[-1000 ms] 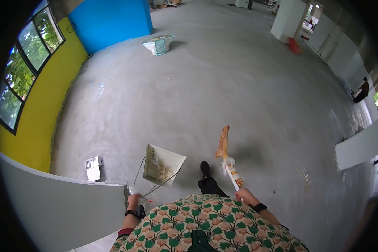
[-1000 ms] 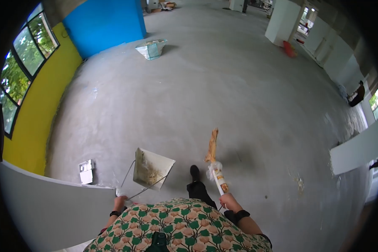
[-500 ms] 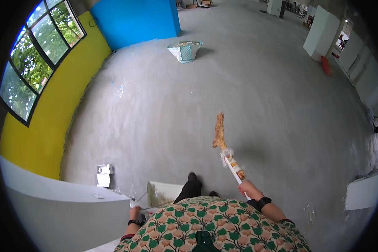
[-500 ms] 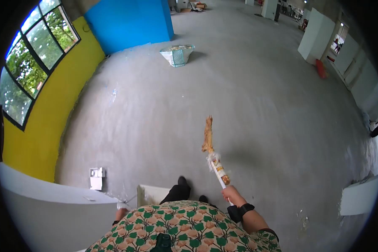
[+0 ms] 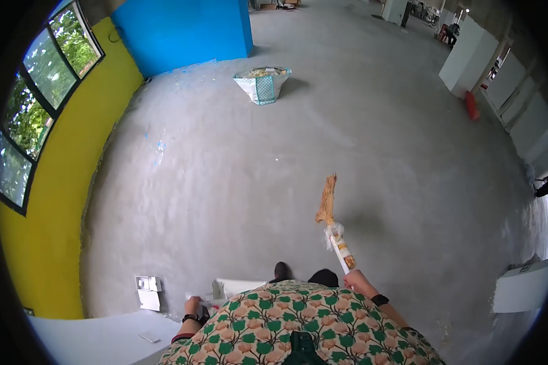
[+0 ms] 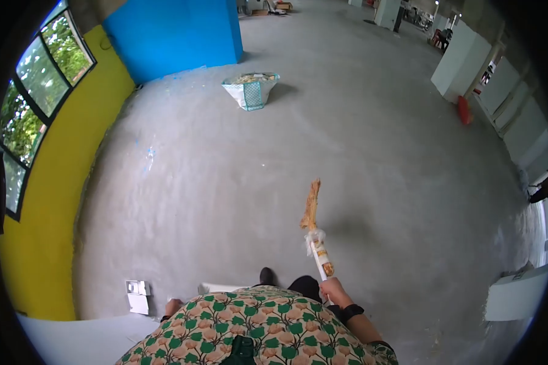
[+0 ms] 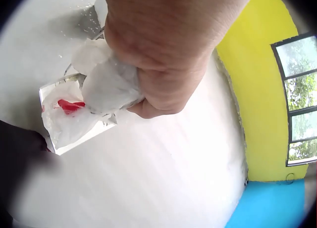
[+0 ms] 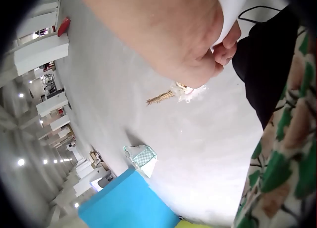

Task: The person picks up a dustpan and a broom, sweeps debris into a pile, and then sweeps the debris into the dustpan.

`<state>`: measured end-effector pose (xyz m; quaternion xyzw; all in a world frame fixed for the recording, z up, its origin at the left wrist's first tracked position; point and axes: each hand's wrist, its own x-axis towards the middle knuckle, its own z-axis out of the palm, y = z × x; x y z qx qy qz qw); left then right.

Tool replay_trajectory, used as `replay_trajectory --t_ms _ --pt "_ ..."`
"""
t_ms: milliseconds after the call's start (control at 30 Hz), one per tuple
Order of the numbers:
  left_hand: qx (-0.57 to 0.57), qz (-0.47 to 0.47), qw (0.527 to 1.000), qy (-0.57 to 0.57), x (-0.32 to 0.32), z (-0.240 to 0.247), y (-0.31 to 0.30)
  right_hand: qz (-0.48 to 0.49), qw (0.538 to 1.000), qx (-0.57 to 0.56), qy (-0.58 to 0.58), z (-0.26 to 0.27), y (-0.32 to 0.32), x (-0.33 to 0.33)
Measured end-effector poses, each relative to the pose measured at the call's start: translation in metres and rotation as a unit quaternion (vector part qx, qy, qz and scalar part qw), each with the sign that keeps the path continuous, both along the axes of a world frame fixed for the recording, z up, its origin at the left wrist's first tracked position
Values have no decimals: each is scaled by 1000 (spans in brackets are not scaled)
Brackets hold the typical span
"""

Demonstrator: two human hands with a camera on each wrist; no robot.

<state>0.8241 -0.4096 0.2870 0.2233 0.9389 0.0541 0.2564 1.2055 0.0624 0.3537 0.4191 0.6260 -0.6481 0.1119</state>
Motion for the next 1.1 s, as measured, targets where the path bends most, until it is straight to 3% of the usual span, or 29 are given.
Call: replay_trajectory --t_ms 67,133,267,333,367,433,467,533,600,633,733,800,867,900,933,1100 --pt "19 13 1000 6 -17 26 31 -52 996 -32 -61 25 4 -38" --pt "39 32 999 9 -32 35 60 -212 962 -60 -164 36 14 -72" --pt "57 31 997 34 -52 31 103 -169 973 -42 -153 44 78 -134" --pt "238 218 945 -51 -62 28 120 -133 979 -32 -154 34 109 -166" --pt "238 225 944 -44 -68 31 126 -124 980 -34 -150 29 122 -180" --pt "90 27 991 90 -98 45 146 -96 981 -3 -166 18 155 -224" --pt "233 258 938 -8 -112 45 159 -96 983 -8 -154 13 174 -252" --pt "123 42 982 136 -130 72 175 11 982 80 -169 20 197 -283" --pt "162 347 924 12 -140 114 219 31 979 104 -171 36 224 -315" --pt "233 486 841 -48 -147 114 228 36 978 104 -179 45 237 -328" --pt "252 466 847 -35 -160 132 248 105 963 194 -155 63 263 -365" --pt "153 303 940 22 -186 97 231 135 952 223 -161 60 280 -386" --pt "149 276 949 25 -209 97 251 145 949 234 -153 55 290 -396" --pt "143 315 938 6 -222 95 262 160 944 251 -143 53 295 -401" --pt "138 353 925 -12 -237 100 279 155 945 249 -147 51 298 -407" --pt "125 280 950 -51 -336 71 322 88 975 77 -191 63 322 -439"
